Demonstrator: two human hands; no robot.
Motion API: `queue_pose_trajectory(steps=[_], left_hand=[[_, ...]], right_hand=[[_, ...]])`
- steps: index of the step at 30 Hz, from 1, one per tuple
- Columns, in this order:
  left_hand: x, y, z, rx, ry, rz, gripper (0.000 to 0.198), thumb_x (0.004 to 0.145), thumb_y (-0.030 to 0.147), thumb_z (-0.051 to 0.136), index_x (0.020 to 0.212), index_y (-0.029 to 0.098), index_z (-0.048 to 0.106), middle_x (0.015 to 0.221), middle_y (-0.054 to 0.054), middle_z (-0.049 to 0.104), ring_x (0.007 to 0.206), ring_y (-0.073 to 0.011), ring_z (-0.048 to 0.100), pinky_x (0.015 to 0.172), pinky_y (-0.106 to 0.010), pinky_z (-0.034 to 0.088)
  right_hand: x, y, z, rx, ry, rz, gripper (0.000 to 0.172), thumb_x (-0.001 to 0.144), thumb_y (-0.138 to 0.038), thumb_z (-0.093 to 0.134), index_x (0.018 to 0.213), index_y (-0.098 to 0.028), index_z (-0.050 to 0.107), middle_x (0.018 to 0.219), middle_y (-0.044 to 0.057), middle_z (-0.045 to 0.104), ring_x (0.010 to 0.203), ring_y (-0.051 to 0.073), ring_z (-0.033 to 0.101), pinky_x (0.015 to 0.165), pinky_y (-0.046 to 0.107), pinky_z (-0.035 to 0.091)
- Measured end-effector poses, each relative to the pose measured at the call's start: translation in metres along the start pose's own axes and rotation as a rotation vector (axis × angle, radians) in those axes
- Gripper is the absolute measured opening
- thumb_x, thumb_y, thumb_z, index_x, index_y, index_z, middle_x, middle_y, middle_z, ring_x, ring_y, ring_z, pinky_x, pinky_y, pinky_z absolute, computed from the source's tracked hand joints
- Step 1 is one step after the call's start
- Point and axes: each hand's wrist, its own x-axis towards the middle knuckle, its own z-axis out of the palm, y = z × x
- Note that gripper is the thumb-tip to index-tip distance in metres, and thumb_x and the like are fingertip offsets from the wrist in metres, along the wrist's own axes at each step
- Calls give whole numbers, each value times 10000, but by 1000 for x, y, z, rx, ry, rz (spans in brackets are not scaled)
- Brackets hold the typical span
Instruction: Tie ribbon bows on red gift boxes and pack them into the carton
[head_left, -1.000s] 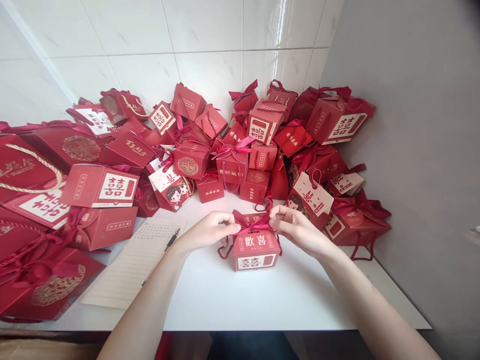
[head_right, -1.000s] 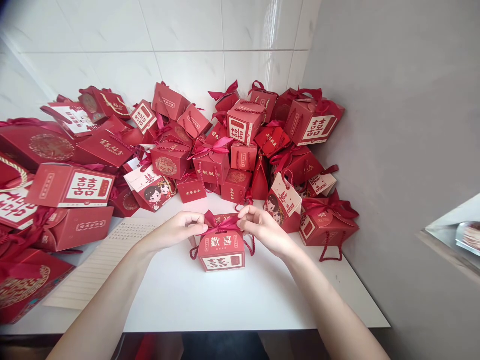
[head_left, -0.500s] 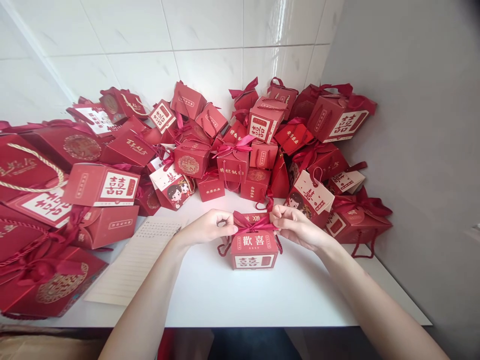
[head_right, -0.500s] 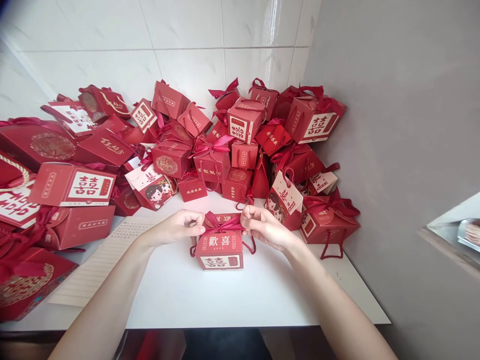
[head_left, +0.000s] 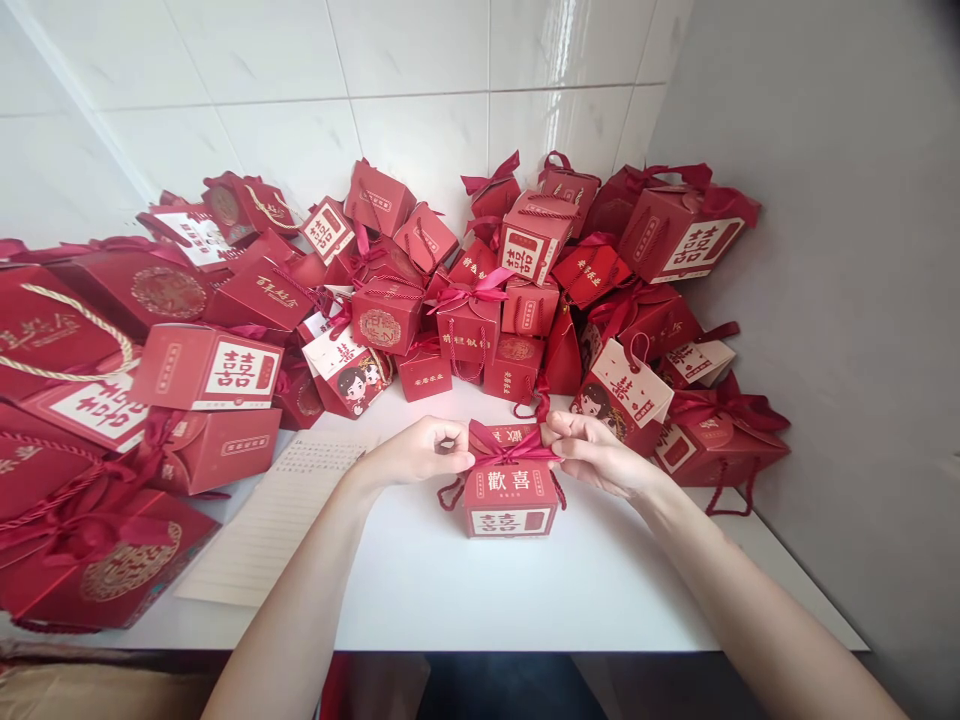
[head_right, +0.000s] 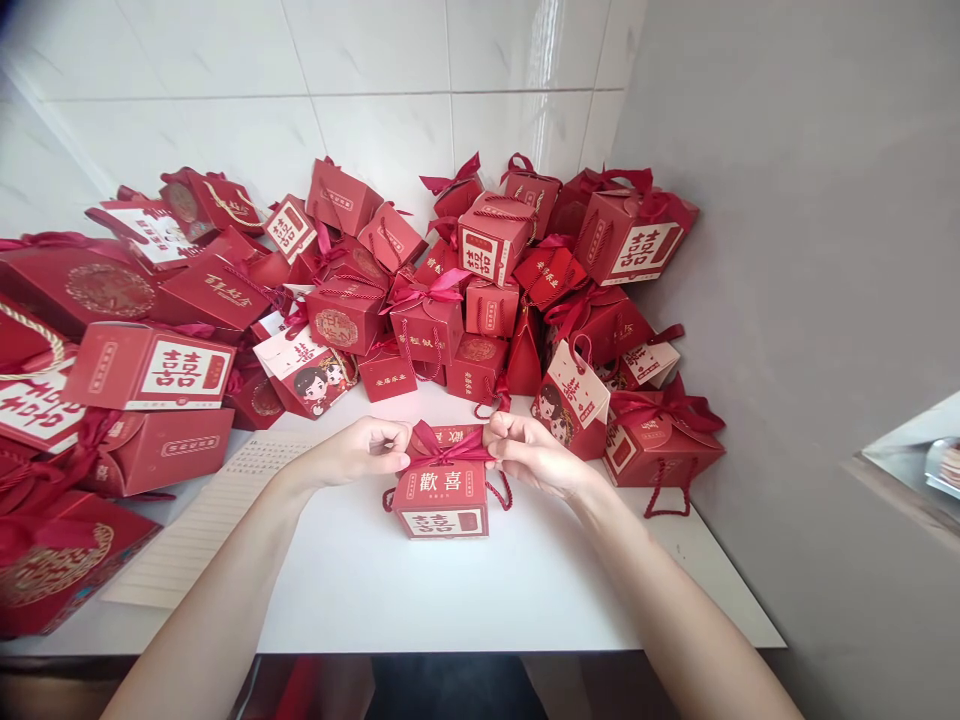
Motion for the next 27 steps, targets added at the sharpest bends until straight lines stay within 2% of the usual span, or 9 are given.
queue_pose_trajectory(steps=[4, 7, 9, 13, 17, 19, 24, 25, 27], left_hand=[[0, 0, 3, -20, 25, 5, 298, 732, 347, 587, 630, 187, 358, 620, 64, 389, 575, -83, 376, 558, -227, 300], [0, -1, 5, -16, 58, 13, 375, 651, 385, 670, 742, 198, 358, 757, 45, 436, 657, -99, 426, 592, -226, 347], [0, -2, 6, 1, 53, 9, 445, 607, 395, 709, 822, 204, 369, 873, 16, 457, 759, -129, 470, 652, -249, 397], [0, -2, 7, 20, 51, -13, 484, 613, 362, 739, 929, 215, 404, 998, -15, 474, 945, -186, 524, 807, -336, 449], [0, -3, 0, 5, 89, 31, 449, 685, 315, 695, 1057, 222, 460, 1102, -45, 512, 1093, -203, 516, 955, -378, 410], [3, -7, -2, 8, 184, 33, 414, 722, 318, 662, 1074, 211, 475, 1154, -70, 524, 1118, -211, 518, 987, -388, 394], [14, -19, 4, 157, 629, 18, 304, 790, 397, 591, 1003, 196, 510, 1135, -82, 570, 1122, -223, 527, 996, -402, 390], [16, -20, 6, 164, 656, 17, 292, 799, 404, 581, 994, 197, 517, 1130, -78, 578, 1120, -221, 531, 1000, -400, 388], [16, -18, 8, 114, 602, 28, 289, 820, 416, 552, 1005, 195, 527, 1140, -77, 590, 1121, -214, 538, 1012, -392, 383]], right_hand=[[-1, -3, -9, -117, 13, -9, 312, 697, -388, 705, 709, -198, 457, 609, -66, 354, 526, 76, 304, 531, 231, 301], [-1, -6, -15, -288, 141, -70, 304, 785, -489, 580, 741, -203, 487, 603, -60, 334, 551, 101, 323, 558, 249, 315], [-1, -7, -16, -374, 206, -95, 282, 808, -477, 567, 768, -202, 519, 662, -39, 405, 613, 113, 379, 612, 255, 343], [0, -7, -12, -527, 179, -46, 323, 815, -509, 555, 789, -187, 547, 803, -1, 516, 751, 135, 476, 730, 273, 374], [0, -6, -12, -589, 124, -14, 371, 786, -543, 577, 744, -176, 533, 715, -17, 501, 658, 117, 462, 651, 261, 375], [0, -4, -12, -581, 78, -12, 369, 772, -531, 605, 724, -174, 526, 708, -19, 513, 647, 110, 471, 632, 251, 380], [-3, -5, -3, -526, -85, 108, 371, 774, -517, 618, 697, -162, 544, 644, -7, 592, 618, 114, 569, 634, 251, 447], [-5, -6, -1, -540, -101, 142, 395, 785, -532, 596, 665, -159, 547, 597, -4, 599, 569, 108, 573, 611, 247, 457], [-8, -8, 4, -570, -128, 228, 465, 804, -577, 538, 622, -151, 569, 504, -3, 593, 435, 90, 545, 504, 224, 446]])
